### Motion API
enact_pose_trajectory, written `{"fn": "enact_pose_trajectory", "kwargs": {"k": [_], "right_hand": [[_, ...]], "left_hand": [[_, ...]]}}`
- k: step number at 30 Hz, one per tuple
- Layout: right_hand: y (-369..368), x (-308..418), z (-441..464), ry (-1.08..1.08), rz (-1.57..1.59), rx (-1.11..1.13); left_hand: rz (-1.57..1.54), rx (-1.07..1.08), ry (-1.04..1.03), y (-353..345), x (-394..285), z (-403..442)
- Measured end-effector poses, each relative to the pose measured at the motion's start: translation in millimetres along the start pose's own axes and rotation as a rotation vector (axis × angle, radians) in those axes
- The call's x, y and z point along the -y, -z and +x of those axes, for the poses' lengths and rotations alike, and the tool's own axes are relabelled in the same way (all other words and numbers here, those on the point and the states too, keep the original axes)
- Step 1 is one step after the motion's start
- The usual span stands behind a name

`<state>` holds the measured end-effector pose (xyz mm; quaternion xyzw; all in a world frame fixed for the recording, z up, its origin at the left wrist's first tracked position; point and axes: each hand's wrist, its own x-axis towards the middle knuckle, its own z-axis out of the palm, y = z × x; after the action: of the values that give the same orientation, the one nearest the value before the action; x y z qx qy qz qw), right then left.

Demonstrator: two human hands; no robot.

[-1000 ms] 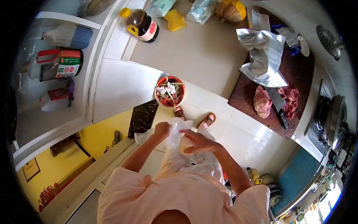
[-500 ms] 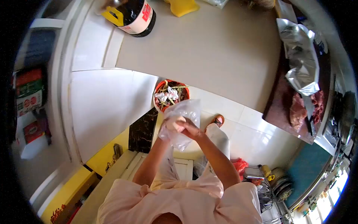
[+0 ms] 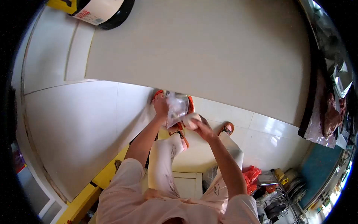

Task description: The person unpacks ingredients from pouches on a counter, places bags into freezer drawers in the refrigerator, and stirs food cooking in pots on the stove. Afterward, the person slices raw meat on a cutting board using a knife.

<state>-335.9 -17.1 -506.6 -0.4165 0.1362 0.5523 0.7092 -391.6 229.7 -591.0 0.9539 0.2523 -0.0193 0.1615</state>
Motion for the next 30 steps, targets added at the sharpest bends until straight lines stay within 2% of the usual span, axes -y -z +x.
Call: {"fn": "enact_pose_trajectory", "kwargs": {"k": [2,3,6,7,10,12,14,17,20,22,24,27,30], "right_hand": [[18,-3,-28,0.011,-0.009,-0.009],[9,11,-50,0.001,0.025,0.025],[20,4,-80,-0.009,0.054,-0.006],[20,2,-88,-0.005,0.051,-0.013],[21,-1,-100,0.01,0.059,-0.007],[23,-6,-105,0.006,0.063,0.0],[21,-7,-109,-0.002,0.065,-0.042],[21,-2,-118,-0.01,0.057,-0.041],[18,-2,-128,-0.032,0.067,-0.072],[14,1,-133,-0.042,0.071,-0.078],[11,5,-137,-0.046,0.08,-0.07],[4,7,-137,-0.036,0.107,-0.066],[8,6,-136,-0.062,0.104,-0.012]], "left_hand": [[0.161,-0.03,-0.214,-30,6,10],[0.151,-0.216,-0.297,-58,19,15],[0.127,0.126,0.022,-59,11,25],[0.055,-0.15,0.039,-79,22,27],[-0.012,0.021,0.348,-127,42,25],[0.07,0.278,0.397,-158,61,30],[0.051,0.383,0.402,-164,65,38],[-0.094,0.424,0.377,-129,62,42],[-0.383,0.39,0.344,-46,53,34],[-0.447,0.213,0.204,13,29,9],[-0.281,-0.066,-0.051,43,0,-20],[-0.091,0.223,0.12,12,-39,-55],[0.137,0.31,0.05,-59,-14,-43]]}}
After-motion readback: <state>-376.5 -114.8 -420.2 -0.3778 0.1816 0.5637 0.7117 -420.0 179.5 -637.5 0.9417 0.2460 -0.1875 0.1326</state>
